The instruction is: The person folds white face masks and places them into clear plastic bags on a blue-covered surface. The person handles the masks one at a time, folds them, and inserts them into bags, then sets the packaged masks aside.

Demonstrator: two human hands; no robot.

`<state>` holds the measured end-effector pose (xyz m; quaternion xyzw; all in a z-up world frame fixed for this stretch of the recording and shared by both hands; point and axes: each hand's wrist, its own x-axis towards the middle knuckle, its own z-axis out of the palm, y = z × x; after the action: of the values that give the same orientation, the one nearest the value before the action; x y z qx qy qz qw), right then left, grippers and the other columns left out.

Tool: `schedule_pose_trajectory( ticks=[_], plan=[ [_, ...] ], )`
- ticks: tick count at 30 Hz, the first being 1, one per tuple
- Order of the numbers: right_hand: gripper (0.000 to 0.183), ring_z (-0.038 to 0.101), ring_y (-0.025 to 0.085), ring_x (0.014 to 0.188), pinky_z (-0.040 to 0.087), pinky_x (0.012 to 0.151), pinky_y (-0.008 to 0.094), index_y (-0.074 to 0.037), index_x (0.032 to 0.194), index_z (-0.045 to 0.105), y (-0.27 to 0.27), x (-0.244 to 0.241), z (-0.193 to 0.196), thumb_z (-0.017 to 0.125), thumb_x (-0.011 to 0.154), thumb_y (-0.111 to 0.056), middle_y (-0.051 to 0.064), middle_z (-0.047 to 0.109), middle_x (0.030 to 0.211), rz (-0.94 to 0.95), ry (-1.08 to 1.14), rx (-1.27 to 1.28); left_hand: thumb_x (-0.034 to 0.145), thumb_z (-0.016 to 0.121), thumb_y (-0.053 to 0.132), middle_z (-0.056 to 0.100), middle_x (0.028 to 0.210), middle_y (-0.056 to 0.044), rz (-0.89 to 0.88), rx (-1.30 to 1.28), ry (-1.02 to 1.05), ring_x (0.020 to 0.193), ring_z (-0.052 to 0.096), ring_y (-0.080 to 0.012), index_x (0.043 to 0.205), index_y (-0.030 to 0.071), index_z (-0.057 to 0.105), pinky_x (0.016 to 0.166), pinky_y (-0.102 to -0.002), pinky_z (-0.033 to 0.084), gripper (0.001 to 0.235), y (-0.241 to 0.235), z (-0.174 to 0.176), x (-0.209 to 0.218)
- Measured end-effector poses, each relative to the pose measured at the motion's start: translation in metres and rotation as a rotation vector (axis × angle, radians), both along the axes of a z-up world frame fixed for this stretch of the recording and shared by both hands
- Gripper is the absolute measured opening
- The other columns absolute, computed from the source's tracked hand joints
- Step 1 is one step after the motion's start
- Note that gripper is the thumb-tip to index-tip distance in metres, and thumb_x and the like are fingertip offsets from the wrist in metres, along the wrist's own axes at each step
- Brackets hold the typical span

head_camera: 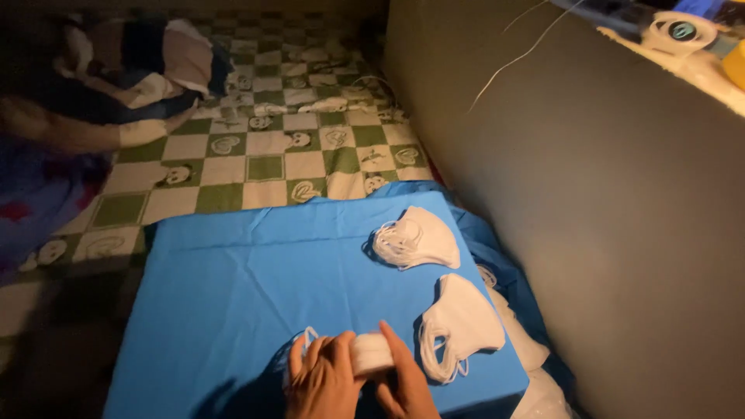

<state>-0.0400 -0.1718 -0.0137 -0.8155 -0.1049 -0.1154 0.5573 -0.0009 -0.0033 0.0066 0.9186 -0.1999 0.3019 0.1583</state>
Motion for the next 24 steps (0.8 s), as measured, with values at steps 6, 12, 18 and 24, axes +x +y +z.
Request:
schedule_pose_trajectory(
  ticks=[6,12,18,24],
  plan=[
    [0.071,0.037,0.030,0.153,0.031,0.121,0.044,-0.003,0.159,0.028,0.023,-0.003,0.031,0.058,0.097,-0.019,0.017,0.033,0.167,-0.050,0.019,0.062,0.075,0.084,0.036,0.068,0.103,-0.006,-0.084,0.016,0.248,0.103,0.062,-0.0286,0.123,0.011,0.054,0.112,-0.054,0.032,0.062,0.003,0.039,-0.007],
    [0.075,0.035,0.029,0.154,0.031,0.121,0.043,-0.003,0.161,0.024,0.032,-0.006,0.051,0.058,0.094,-0.008,0.017,0.028,0.169,-0.069,-0.092,0.010,0.070,0.086,0.026,0.065,0.115,-0.010,-0.104,0.023,0.320,0.108,0.062,-0.0302,0.128,0.008,0.050,0.115,-0.055,0.029,0.071,0.005,0.042,-0.007],
    [0.075,0.029,0.037,0.158,0.030,0.124,0.047,-0.003,0.160,0.026,0.036,-0.008,0.055,0.055,0.091,0.001,0.023,0.024,0.170,-0.077,-0.183,-0.029,0.081,0.068,0.019,0.065,0.106,-0.007,-0.083,0.000,0.214,0.100,0.063,-0.0277,0.120,0.010,0.053,0.111,-0.053,0.034,0.043,0.004,0.041,-0.010],
    [0.076,0.034,0.027,0.155,0.035,0.119,0.036,-0.003,0.159,0.029,0.035,-0.012,0.063,0.052,0.087,0.001,0.016,0.031,0.169,-0.142,-0.097,0.010,0.077,0.076,0.022,0.063,0.115,-0.005,-0.109,-0.035,0.239,0.113,0.062,-0.0243,0.122,0.012,0.052,0.111,-0.051,0.032,0.052,0.003,0.034,-0.012]
  ],
)
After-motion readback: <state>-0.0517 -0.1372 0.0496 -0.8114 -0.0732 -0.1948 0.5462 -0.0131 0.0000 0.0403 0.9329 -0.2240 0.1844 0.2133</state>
